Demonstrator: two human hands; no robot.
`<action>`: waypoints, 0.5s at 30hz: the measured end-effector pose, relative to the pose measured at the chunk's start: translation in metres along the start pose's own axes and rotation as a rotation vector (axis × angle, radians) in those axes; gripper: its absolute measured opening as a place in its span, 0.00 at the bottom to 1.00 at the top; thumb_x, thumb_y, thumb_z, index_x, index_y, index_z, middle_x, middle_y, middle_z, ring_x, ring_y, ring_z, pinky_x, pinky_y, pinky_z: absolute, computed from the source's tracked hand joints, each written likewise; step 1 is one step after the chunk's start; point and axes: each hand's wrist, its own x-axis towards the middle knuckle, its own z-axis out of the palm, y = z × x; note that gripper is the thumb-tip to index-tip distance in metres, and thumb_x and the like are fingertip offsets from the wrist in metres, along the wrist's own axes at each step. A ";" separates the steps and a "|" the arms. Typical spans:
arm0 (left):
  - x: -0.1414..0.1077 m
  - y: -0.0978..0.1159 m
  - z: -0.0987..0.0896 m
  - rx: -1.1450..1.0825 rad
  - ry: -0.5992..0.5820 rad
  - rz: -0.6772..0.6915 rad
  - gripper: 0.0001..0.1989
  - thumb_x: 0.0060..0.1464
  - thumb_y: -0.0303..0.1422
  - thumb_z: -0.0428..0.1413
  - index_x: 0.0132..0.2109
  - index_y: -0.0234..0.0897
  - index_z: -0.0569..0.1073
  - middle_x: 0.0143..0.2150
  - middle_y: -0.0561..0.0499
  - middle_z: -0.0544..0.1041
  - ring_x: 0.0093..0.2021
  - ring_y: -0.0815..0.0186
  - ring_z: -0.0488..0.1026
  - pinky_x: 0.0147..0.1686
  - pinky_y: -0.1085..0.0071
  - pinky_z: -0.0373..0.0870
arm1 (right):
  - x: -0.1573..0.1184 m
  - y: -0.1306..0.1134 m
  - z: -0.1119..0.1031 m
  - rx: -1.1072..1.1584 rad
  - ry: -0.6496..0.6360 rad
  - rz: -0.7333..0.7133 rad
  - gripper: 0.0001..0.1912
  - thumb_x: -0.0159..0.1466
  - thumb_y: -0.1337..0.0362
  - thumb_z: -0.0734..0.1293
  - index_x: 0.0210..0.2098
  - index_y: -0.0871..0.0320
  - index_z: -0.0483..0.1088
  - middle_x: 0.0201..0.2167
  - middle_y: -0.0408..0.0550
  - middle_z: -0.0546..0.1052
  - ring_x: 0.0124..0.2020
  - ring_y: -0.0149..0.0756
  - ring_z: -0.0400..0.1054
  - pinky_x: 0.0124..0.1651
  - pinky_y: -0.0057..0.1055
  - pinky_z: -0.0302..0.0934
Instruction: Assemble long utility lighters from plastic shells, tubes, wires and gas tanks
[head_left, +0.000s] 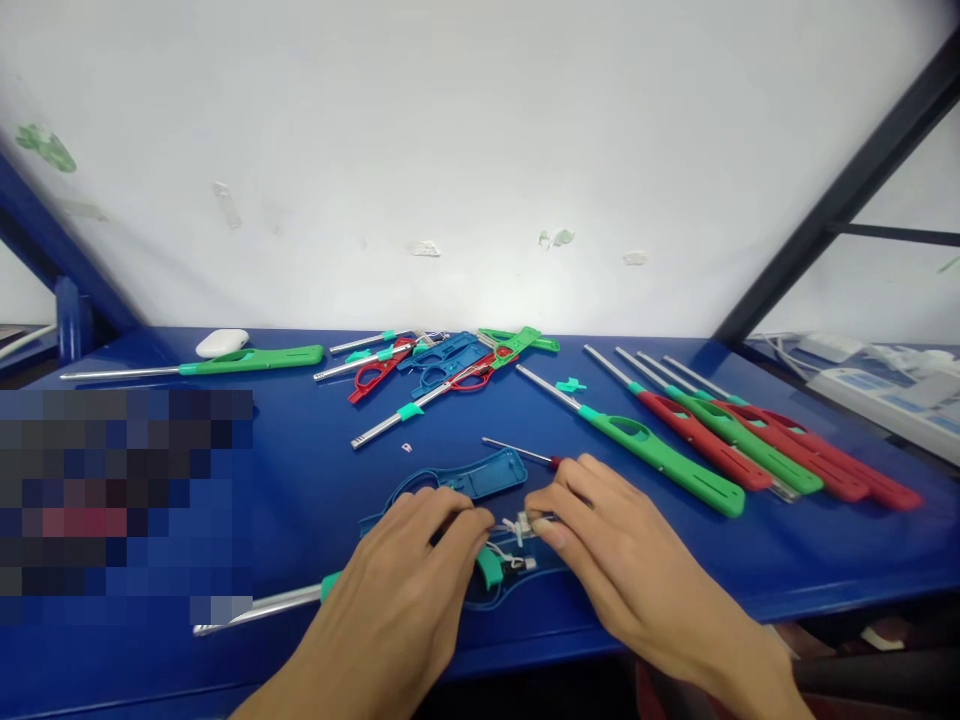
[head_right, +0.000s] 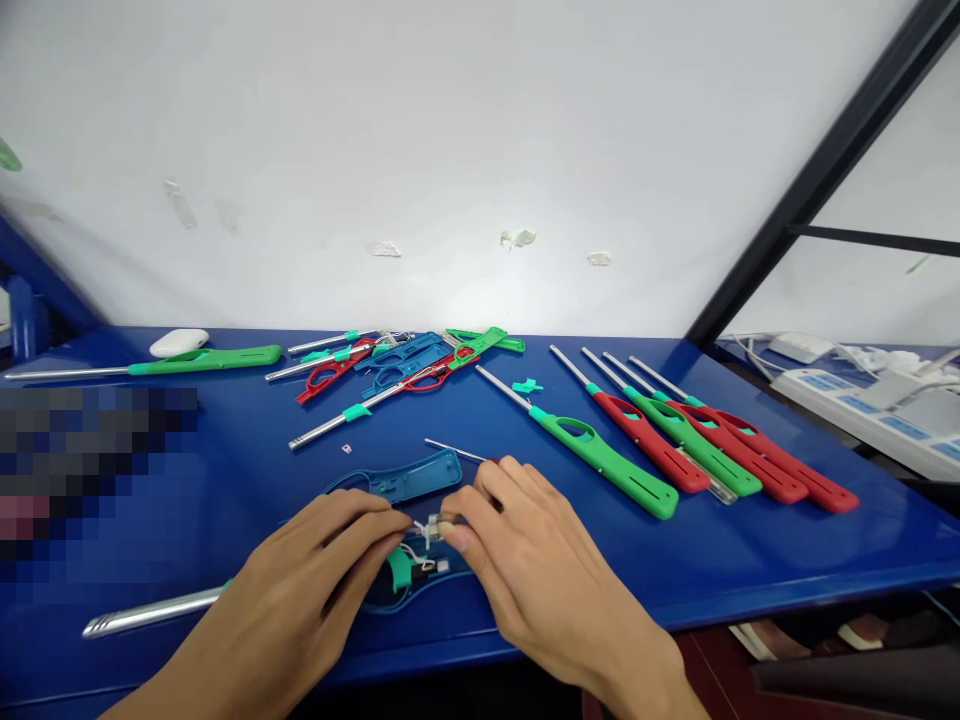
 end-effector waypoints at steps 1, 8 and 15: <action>0.000 0.000 0.000 -0.002 -0.003 0.006 0.18 0.73 0.18 0.46 0.56 0.42 0.75 0.46 0.52 0.84 0.42 0.59 0.84 0.46 0.60 0.83 | 0.000 0.000 0.000 0.005 -0.004 0.000 0.11 0.84 0.64 0.56 0.51 0.51 0.70 0.42 0.47 0.74 0.44 0.45 0.70 0.52 0.44 0.65; -0.002 0.002 -0.003 -0.007 -0.008 0.032 0.19 0.71 0.17 0.46 0.55 0.39 0.76 0.46 0.53 0.86 0.44 0.59 0.84 0.50 0.60 0.82 | 0.000 0.001 -0.001 0.011 -0.003 0.006 0.12 0.85 0.64 0.56 0.50 0.52 0.71 0.41 0.46 0.73 0.42 0.44 0.69 0.51 0.43 0.64; 0.000 0.002 -0.003 -0.008 -0.005 0.043 0.19 0.72 0.17 0.46 0.55 0.38 0.77 0.47 0.51 0.86 0.43 0.58 0.83 0.47 0.61 0.82 | 0.000 0.001 -0.002 0.033 -0.011 0.016 0.12 0.84 0.65 0.57 0.50 0.52 0.72 0.41 0.46 0.74 0.42 0.43 0.69 0.51 0.42 0.63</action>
